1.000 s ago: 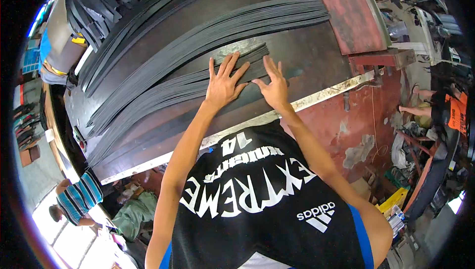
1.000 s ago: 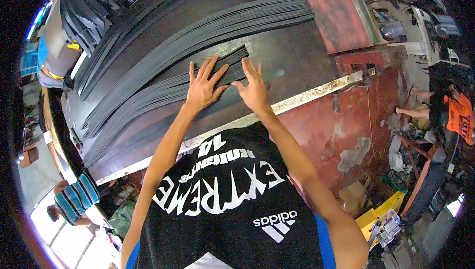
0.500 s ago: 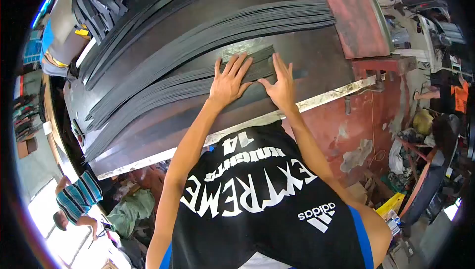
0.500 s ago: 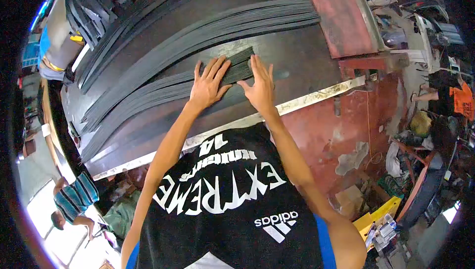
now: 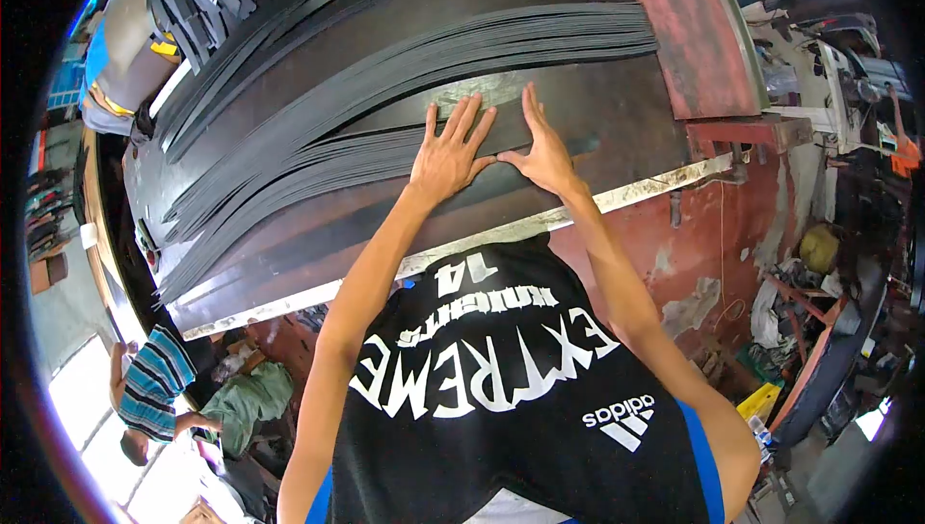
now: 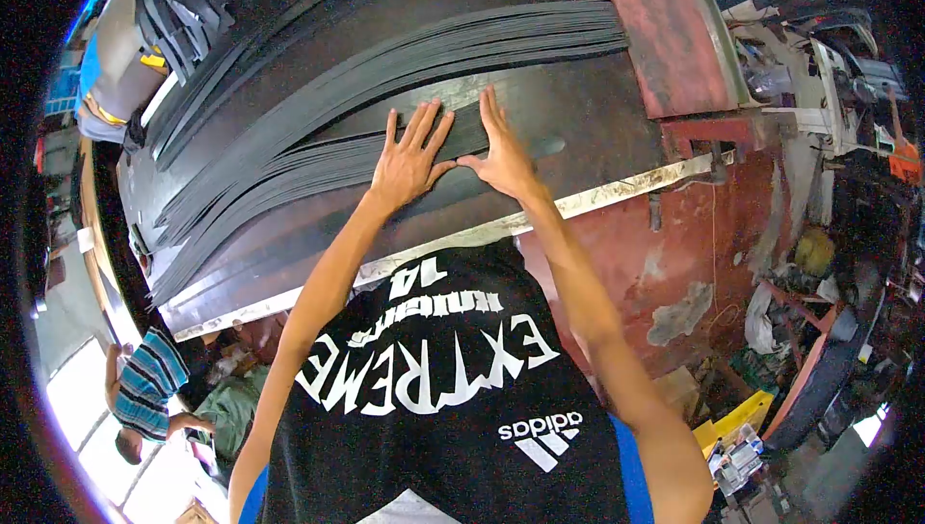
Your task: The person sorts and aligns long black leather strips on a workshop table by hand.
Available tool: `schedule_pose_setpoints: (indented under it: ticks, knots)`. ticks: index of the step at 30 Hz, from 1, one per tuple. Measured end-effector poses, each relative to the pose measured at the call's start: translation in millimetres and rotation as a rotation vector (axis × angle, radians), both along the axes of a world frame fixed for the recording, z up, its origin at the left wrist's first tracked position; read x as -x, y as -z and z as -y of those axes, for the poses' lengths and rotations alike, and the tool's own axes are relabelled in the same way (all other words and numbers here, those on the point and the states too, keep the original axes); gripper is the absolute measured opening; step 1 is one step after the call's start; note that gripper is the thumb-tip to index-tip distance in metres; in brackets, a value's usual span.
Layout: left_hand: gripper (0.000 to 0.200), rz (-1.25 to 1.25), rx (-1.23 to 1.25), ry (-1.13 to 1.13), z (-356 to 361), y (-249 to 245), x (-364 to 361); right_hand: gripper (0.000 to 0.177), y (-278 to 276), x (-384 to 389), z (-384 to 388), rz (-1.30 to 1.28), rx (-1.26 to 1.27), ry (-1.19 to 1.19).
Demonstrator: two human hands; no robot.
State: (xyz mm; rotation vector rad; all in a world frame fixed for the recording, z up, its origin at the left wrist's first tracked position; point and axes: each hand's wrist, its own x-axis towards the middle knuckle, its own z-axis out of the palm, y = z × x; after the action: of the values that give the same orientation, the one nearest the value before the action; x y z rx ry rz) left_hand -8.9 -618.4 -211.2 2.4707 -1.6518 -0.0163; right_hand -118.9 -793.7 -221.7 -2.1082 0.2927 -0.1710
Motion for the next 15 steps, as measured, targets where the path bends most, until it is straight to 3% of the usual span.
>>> schedule_pose_setpoints:
  ticks: [12, 14, 15]
  knots:
    - [0.091, 0.024, -0.027, -0.007, 1.1, 6.8, -2.9, 0.116, -2.6, -2.2, 8.1, 0.020, -0.021, -0.093]
    - [0.093, 0.022, -0.023, -0.008, 1.6, 6.7, -3.9, 0.114, -25.0, -6.9, 10.7, -0.094, 0.353, -0.131]
    - [0.095, 0.014, -0.023, -0.010, 0.1, 6.6, -3.5, 0.114, -31.2, -10.1, 7.9, -0.090, 0.354, -0.131]
